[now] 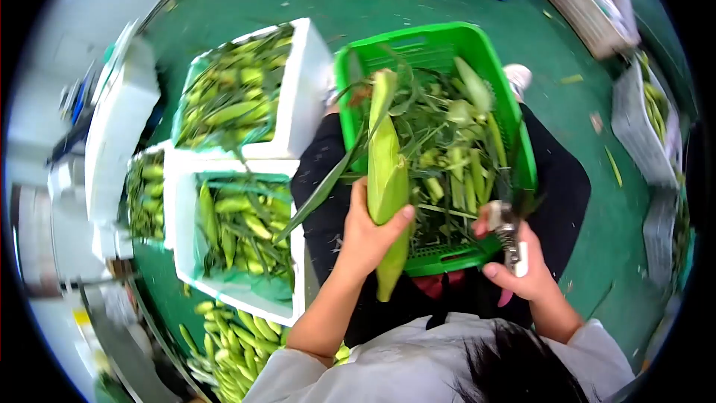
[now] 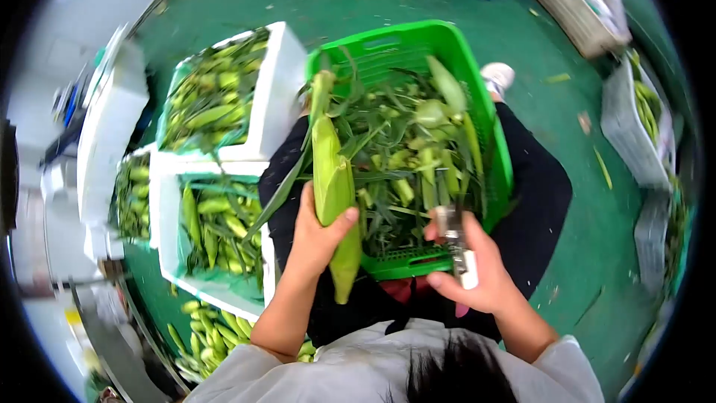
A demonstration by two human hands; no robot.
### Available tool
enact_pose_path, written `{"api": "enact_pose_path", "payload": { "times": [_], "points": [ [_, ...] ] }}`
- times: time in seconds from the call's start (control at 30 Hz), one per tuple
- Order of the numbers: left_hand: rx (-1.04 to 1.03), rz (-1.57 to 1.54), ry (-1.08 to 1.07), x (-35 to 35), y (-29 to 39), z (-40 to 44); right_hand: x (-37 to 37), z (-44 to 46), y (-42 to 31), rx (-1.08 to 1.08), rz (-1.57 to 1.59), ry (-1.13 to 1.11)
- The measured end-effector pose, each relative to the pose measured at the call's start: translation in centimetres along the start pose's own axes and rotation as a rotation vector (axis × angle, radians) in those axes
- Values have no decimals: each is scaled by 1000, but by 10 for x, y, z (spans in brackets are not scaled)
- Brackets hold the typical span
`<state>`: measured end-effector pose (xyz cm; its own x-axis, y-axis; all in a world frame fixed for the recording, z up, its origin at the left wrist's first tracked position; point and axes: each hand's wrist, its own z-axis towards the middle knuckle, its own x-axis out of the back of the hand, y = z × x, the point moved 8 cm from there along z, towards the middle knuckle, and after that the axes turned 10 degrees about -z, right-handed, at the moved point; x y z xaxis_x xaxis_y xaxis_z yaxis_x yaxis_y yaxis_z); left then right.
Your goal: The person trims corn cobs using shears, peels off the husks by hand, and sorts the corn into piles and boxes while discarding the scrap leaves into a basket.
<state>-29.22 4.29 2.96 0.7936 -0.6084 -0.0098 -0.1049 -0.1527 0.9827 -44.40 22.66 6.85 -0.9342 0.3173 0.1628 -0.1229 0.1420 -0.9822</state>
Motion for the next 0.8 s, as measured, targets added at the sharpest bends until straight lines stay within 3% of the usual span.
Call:
{"api": "enact_pose_path", "payload": {
  "times": [0.13,0.23,0.33,0.37,0.4,0.47,0.6,0.67,0.73,0.8],
  "points": [
    [-61,442,-96,-29,20,-7,-4,-4,25,-163,-125,-144],
    [-225,717,-95,-41,35,-19,4,10,45,-176,-339,-98],
    [-204,872,-209,-49,39,-27,6,28,37,-8,-541,-172],
    [-103,964,-276,-51,34,-27,8,30,34,95,-593,-115],
    [-135,934,-306,-51,34,-26,8,38,27,105,-567,-194],
    [-198,866,-367,-47,34,-21,10,39,38,156,-548,-109],
    [-94,678,-468,-43,27,-12,-10,12,86,-288,102,-297],
    [-18,569,-385,-32,18,-8,-9,-8,80,-412,358,-249],
    [-19,494,-313,-27,18,-5,-15,-27,72,-445,713,-222],
    [-81,447,-258,-31,21,-7,-24,-36,61,-344,699,-265]
  ]
}}
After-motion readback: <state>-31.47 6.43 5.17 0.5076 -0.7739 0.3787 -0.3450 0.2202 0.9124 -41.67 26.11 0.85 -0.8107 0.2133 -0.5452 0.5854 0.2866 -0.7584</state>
